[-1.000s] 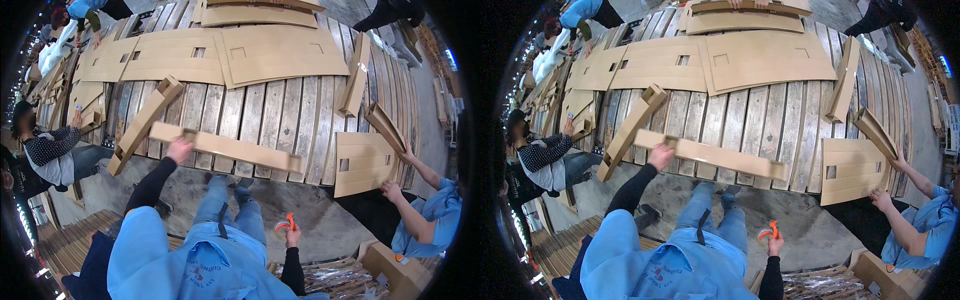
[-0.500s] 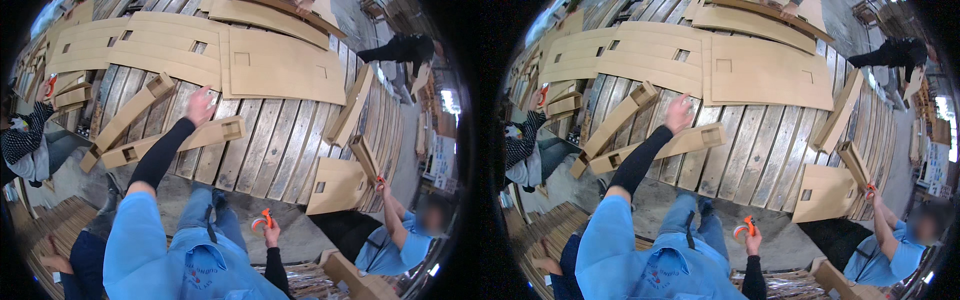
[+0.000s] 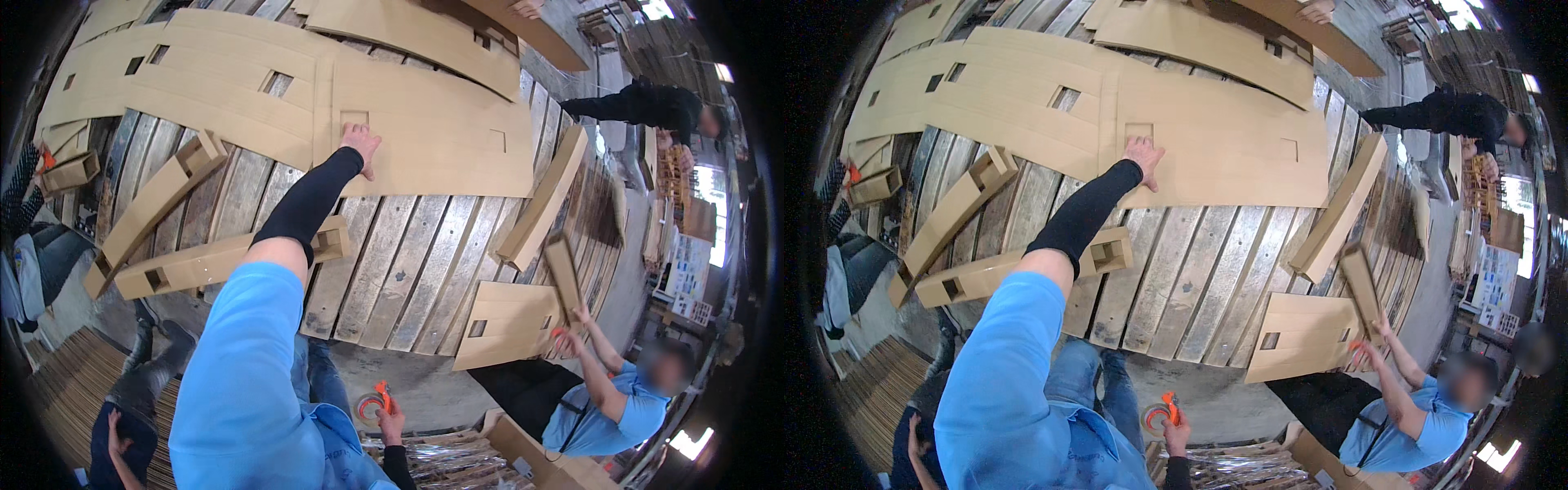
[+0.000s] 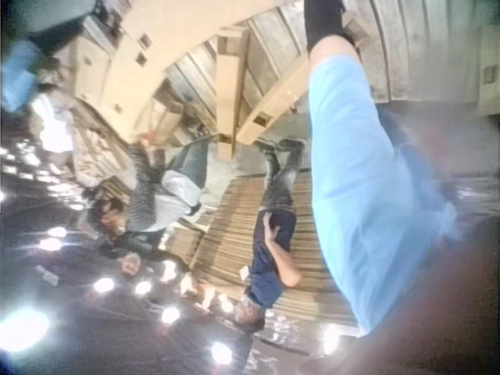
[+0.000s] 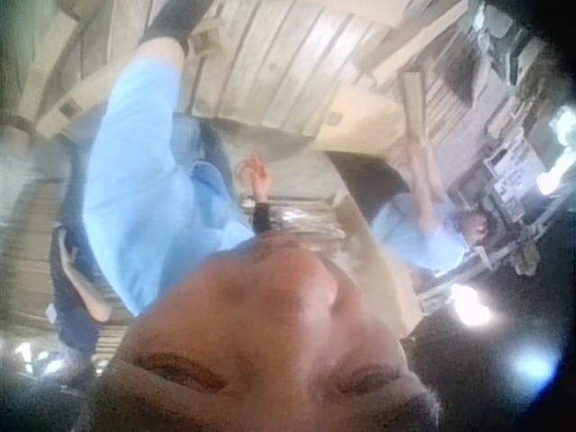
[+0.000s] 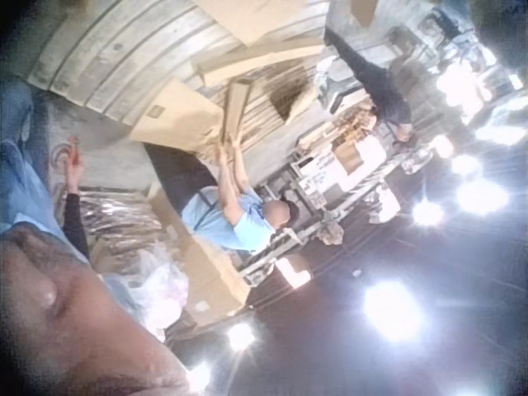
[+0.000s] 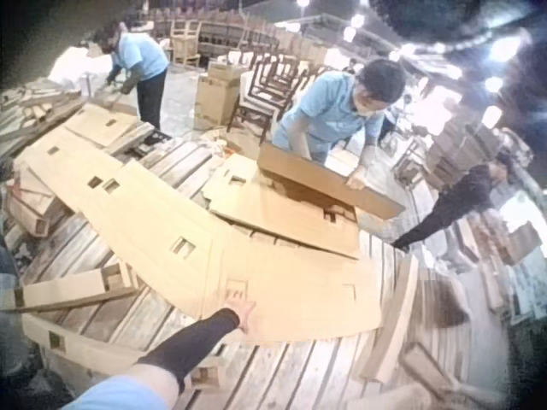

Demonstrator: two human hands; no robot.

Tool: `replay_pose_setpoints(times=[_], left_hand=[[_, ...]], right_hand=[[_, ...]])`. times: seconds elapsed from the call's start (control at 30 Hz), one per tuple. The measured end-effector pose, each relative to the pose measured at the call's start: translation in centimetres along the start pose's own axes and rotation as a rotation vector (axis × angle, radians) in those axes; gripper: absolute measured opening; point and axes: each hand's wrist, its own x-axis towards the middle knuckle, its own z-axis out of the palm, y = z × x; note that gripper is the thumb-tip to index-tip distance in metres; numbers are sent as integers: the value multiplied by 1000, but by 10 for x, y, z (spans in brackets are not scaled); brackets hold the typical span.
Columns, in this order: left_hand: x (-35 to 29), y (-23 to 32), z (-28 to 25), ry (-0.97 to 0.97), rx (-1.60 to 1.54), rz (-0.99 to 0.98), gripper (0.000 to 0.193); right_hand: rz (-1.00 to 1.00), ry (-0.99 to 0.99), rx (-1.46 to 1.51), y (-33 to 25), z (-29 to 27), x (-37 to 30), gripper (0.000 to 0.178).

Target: The person repeatedly picks up flat cardboard pieces from a wooden pallet, applies clear packing tape using a handheld dispenser, and places the taped pieces back on the pallet. The person also briefly adjusts the tape roll in the dispenser during the process.

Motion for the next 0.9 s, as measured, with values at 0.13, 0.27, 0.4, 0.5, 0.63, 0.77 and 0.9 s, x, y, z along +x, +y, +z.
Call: replay_pose_setpoints(times=[0.13,0.27,0.4,0.5,0.63,0.77,0.9], left_hand=[[2,2,14,-43,-164,-9,97],[-1,4,-4,-59,-473,138,95],[-41,44,-67,85,-618,212,82],[-121,88,-96,174,-820,268,69],[-259,134,-59,74,-1010,356,56],[-401,189,7,-114,-1045,371,51],[-463,190,83,-300,-912,196,51]], right_hand=[[52,-2,-120,-8,1,0,71],[-49,-47,-132,-2,-17,17,72],[-142,-75,10,11,-37,36,70],[-231,23,5,15,-45,44,67],[-160,-19,151,22,-69,53,59],[-4,-155,672,54,-108,61,45],[126,-229,967,98,-156,80,48]])
